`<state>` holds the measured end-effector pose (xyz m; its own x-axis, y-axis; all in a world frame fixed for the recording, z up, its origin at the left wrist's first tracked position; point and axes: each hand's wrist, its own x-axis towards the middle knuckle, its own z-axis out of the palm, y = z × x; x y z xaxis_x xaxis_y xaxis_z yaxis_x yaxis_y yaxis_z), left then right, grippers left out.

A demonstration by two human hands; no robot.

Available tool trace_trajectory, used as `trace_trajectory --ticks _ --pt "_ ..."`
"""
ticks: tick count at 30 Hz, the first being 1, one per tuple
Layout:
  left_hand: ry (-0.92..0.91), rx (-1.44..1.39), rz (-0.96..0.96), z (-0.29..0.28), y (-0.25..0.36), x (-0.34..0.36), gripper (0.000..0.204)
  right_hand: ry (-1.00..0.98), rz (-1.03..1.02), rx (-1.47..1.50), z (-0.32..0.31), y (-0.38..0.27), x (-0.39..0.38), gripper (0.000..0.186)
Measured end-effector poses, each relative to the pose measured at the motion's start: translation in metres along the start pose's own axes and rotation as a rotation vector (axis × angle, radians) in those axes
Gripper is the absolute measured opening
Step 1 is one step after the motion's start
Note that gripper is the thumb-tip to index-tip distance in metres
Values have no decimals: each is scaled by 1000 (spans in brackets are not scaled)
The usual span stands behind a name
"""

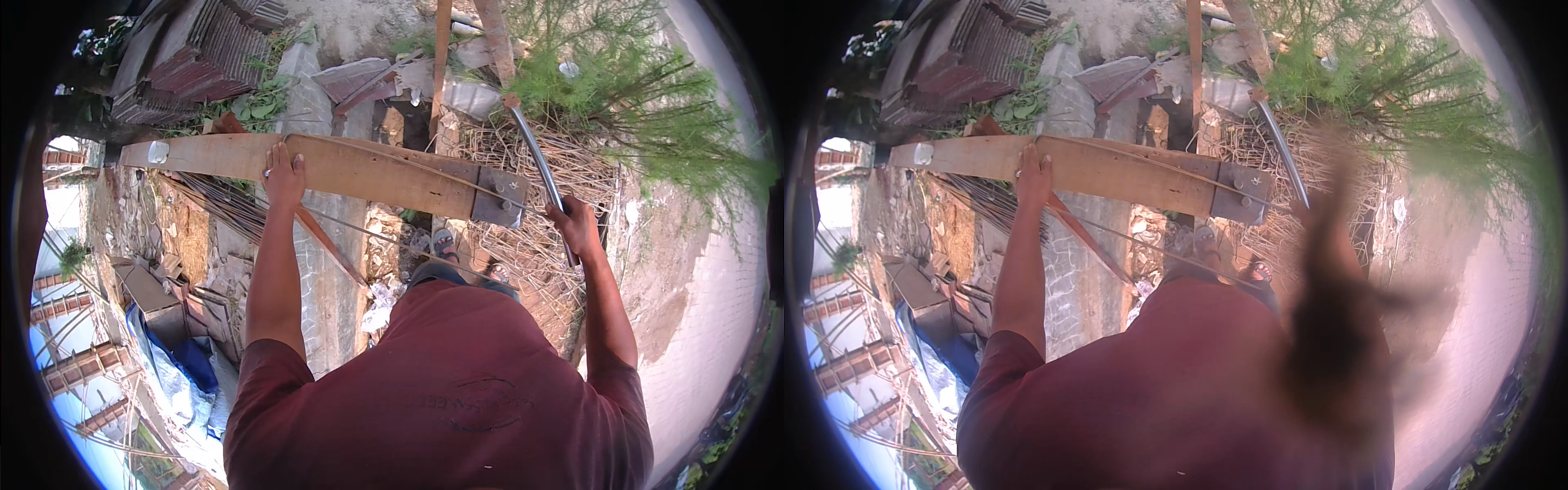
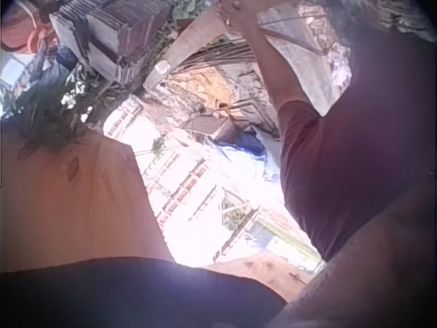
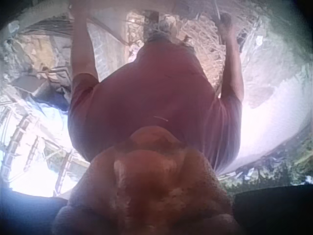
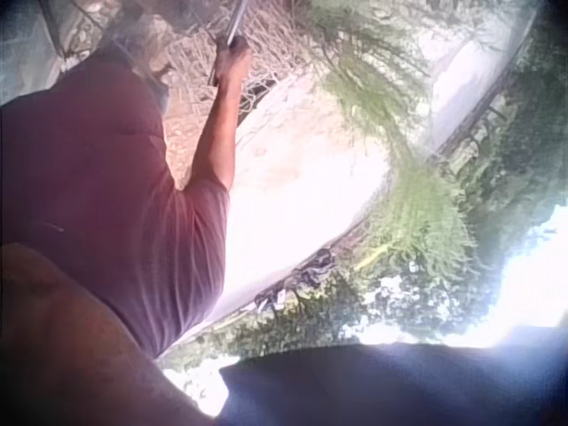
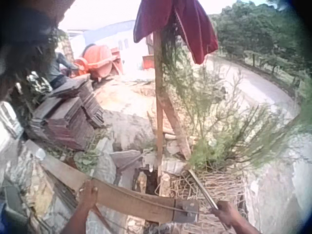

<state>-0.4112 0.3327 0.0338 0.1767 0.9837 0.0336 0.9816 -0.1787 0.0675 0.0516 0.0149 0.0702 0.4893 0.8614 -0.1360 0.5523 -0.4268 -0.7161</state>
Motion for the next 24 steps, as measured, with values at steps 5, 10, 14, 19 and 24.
trace_trajectory --ticks 5,10,14,19,24 --pt "-18 69 -72 2 12 -2 63 57 -142 -195 -24 -14 -13 27" --pt "65 39 -24 12 -8 -4 61 54 -79 -17 -66 24 -13 21" --pt "67 80 -25 16 -6 1 61 59 -161 -587 -121 94 18 22" --pt "123 132 61 22 -18 4 63 43 -380 -686 -150 117 57 17" --pt "151 167 76 23 -18 4 63 37 -609 -717 -151 112 100 16"
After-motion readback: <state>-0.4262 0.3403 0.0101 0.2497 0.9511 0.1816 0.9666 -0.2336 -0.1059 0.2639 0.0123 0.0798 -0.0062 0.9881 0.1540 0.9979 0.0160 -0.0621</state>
